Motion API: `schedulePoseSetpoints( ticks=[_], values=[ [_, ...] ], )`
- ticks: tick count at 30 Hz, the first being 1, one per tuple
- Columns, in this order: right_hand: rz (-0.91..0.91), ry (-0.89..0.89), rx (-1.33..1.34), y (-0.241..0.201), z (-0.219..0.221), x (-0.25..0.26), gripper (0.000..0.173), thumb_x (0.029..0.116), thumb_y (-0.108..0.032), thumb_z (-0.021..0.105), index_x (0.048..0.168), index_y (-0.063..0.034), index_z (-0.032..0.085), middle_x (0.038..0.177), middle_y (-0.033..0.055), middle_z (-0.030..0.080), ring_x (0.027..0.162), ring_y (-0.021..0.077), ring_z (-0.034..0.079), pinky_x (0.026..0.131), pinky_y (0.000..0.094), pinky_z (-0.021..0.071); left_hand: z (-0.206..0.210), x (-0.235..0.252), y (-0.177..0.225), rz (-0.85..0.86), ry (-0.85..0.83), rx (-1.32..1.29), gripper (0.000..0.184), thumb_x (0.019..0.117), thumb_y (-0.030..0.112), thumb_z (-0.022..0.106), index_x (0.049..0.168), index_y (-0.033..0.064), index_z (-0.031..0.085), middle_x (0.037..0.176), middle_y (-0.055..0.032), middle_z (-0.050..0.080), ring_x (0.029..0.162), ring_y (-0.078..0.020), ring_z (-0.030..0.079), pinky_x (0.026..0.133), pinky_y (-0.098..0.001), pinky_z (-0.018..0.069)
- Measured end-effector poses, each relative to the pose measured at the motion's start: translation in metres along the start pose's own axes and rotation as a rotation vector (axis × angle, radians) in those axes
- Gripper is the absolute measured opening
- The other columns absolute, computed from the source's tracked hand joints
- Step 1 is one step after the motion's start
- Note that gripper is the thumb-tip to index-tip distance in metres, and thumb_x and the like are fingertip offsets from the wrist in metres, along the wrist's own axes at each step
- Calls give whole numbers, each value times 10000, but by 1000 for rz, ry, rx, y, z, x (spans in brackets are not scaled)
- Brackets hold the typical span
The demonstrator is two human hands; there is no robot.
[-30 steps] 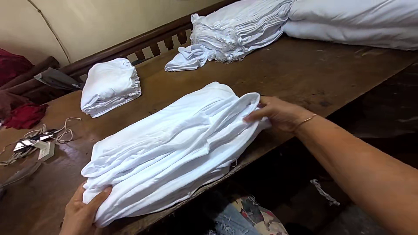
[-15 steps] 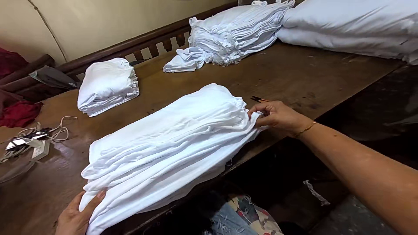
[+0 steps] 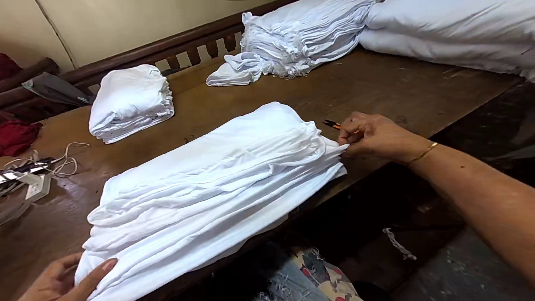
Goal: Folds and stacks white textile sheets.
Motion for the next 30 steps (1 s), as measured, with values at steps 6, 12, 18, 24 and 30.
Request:
schedulePoseSetpoints(
  ticks=[6,12,18,24,30],
  values=[
    [-292,-58,-179,-9,20,-8,162,727,-122,826,810,-112,688,862,57,604,770,189,566,672,412,475,8,-15,-6,124,126,319,436,911,433,727,920,-1,685,780,-66,652,648,-108,608,594,-327,534],
    [-260,136,176,10,-27,3,64,838,34,633,835,-23,605,908,63,654,726,108,634,652,271,575,-21,-27,35,263,370,378,348,986,365,598,750,110,620,696,38,527,594,-59,500,552,-273,420],
    [-341,233,-157,3,21,-25,91,855,-34,637,905,32,599,868,185,608,755,320,593,651,541,478,-13,-27,-5,14,313,-150,262,963,161,628,710,97,594,611,16,595,521,-88,592,493,-280,542],
    [-338,326,-164,-7,-7,-37,140,912,-100,553,914,30,607,912,149,597,717,205,564,622,402,493,-9,-29,-31,-179,105,-562,77,953,40,598,894,86,582,616,-5,631,404,-39,507,346,-187,403],
    [-25,-163,-449,26,32,-22,111,864,33,734,842,-50,664,885,135,658,871,321,646,785,572,524,-7,-20,-32,101,34,195,491,848,172,754,1222,-78,558,1021,-150,658,848,-163,665,724,-343,583]
  ],
)
Point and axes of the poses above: each hand's wrist, its own x-axis towards the middle knuckle, its own z-axis out of the palm, y = z × x, the point moved 9 cm from there along x, towards the middle knuckle
